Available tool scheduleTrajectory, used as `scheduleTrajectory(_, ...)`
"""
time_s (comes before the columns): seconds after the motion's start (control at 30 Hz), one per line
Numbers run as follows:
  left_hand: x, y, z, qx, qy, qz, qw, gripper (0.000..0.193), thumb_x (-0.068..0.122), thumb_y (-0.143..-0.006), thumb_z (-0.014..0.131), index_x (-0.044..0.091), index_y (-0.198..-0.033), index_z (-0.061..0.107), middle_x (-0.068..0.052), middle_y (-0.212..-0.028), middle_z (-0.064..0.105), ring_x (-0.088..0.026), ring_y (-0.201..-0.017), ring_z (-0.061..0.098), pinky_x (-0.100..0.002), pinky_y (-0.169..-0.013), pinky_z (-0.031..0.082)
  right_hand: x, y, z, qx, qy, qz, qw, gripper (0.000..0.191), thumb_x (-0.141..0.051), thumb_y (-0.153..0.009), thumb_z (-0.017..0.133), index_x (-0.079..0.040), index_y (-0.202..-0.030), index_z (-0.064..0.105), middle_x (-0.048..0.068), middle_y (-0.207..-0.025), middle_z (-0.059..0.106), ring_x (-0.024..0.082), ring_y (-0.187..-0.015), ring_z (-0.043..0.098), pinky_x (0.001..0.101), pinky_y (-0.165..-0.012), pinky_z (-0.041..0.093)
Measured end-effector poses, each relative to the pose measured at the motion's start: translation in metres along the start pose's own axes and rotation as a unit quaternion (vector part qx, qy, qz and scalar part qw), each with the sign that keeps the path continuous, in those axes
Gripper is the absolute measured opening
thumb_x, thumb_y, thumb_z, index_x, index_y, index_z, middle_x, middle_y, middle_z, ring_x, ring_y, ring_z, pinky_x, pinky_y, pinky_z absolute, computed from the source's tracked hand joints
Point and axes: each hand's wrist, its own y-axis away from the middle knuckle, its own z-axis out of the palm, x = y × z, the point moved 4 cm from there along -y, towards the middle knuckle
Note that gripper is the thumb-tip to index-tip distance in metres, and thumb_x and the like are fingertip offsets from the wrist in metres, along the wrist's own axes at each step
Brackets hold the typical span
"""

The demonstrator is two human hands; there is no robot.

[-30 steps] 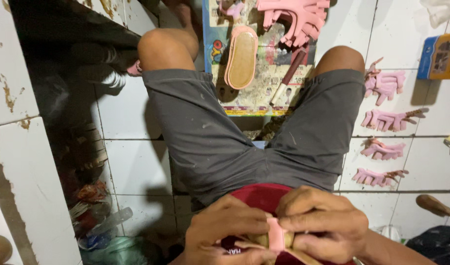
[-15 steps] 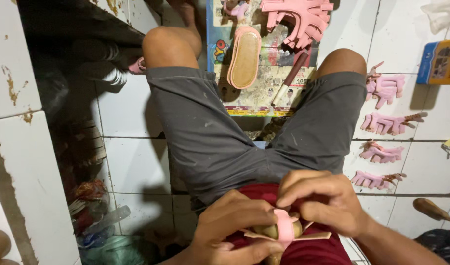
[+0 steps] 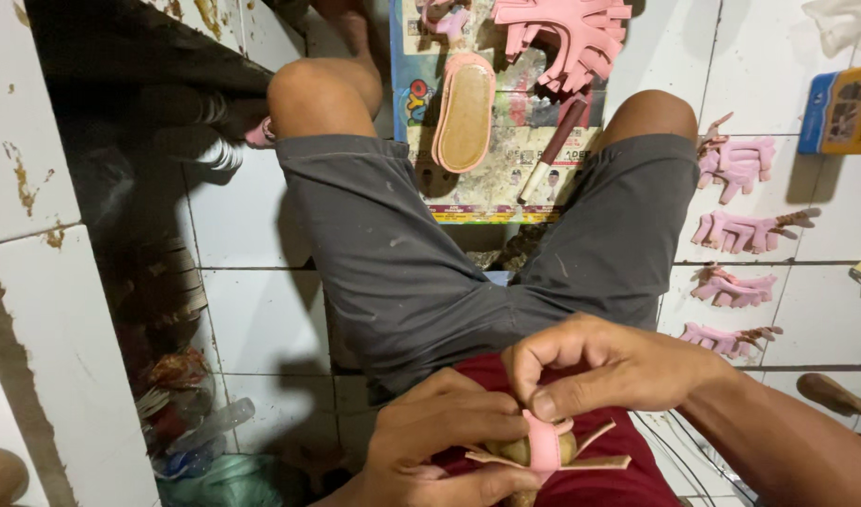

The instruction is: The person sits on the floor and assembles a pink sandal by wrapping a pink strap around a wooden last. They use a cylindrical tool to press and smooth the strap into place, then remove the last and inspect the finished sandal.

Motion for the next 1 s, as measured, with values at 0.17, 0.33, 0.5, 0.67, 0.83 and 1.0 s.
scheduleTrajectory(0.17, -0.002, -0.001, -0.001, 0.024, 0.026, -0.055, 0.998, 0.043, 0.010, -0.081, 0.093, 0.002, -0.119, 0.074, -0.007, -0.109, 0.079, -0.021, -0.099, 0.076, -0.034, -0.092, 0.058, 0.007, 0.012, 0.000, 0.141, 0.107, -0.044, 0.983, 0.015, -0.009, -0.093, 0.072, 0.003, -0.103, 0.073, 0.010, -0.097, 0.072, 0.016, -0.090, 0.067, 0.0331, -0.079, 0.056)
scheduleTrajectory(0.33, 0.005, -0.004, -0.001, 0.022, 0.025, -0.033, 0.999, 0.044, 0.010, -0.081, 0.093, 0.003, -0.120, 0.073, -0.008, -0.107, 0.081, -0.018, -0.098, 0.077, -0.034, -0.094, 0.054, 0.005, 0.043, 0.028, 0.197, 0.248, -0.305, 0.898, 0.024, -0.005, -0.094, 0.074, 0.005, -0.115, 0.072, 0.017, -0.107, 0.073, 0.027, -0.098, 0.073, 0.0356, -0.086, 0.060)
scheduleTrajectory(0.5, 0.006, -0.005, -0.002, 0.010, 0.071, -0.084, 0.994, 0.040, 0.007, -0.080, 0.088, 0.001, -0.116, 0.072, -0.006, -0.097, 0.080, -0.018, -0.092, 0.078, -0.036, -0.093, 0.054, 0.025, 0.045, 0.037, 0.237, 0.244, -0.341, 0.876, 0.025, -0.005, -0.094, 0.077, 0.005, -0.117, 0.074, 0.017, -0.106, 0.073, 0.029, -0.099, 0.072, 0.0395, -0.086, 0.062)
scheduleTrajectory(0.67, 0.009, -0.006, -0.001, -0.005, 0.000, -0.120, 0.993, 0.035, 0.011, -0.082, 0.090, 0.008, -0.113, 0.075, -0.004, -0.105, 0.080, -0.017, -0.096, 0.075, -0.032, -0.089, 0.058, 0.030, 0.040, 0.033, 0.220, 0.246, -0.349, 0.877, 0.023, -0.011, -0.098, 0.075, 0.005, -0.115, 0.074, 0.015, -0.105, 0.070, 0.028, -0.097, 0.071, 0.0401, -0.087, 0.059)
scheduleTrajectory(0.83, 0.004, -0.009, -0.002, -0.049, 0.031, -0.192, 0.980, 0.030, 0.015, -0.084, 0.089, 0.009, -0.109, 0.074, -0.003, -0.105, 0.076, -0.017, -0.095, 0.071, -0.031, -0.086, 0.056, 0.032, 0.029, 0.026, 0.208, 0.223, -0.342, 0.889, 0.028, -0.021, -0.096, 0.076, 0.005, -0.107, 0.073, 0.014, -0.102, 0.069, 0.026, -0.094, 0.069, 0.0384, -0.083, 0.058)
scheduleTrajectory(1.0, -0.001, -0.011, -0.005, -0.068, 0.064, -0.195, 0.976, 0.030, 0.016, -0.083, 0.086, 0.007, -0.108, 0.071, -0.005, -0.107, 0.072, -0.016, -0.097, 0.067, -0.030, -0.088, 0.053, 0.037, 0.022, 0.022, 0.201, 0.202, -0.317, 0.905, 0.033, -0.028, -0.095, 0.078, 0.005, -0.099, 0.070, 0.013, -0.099, 0.067, 0.023, -0.092, 0.066, 0.0363, -0.081, 0.056)
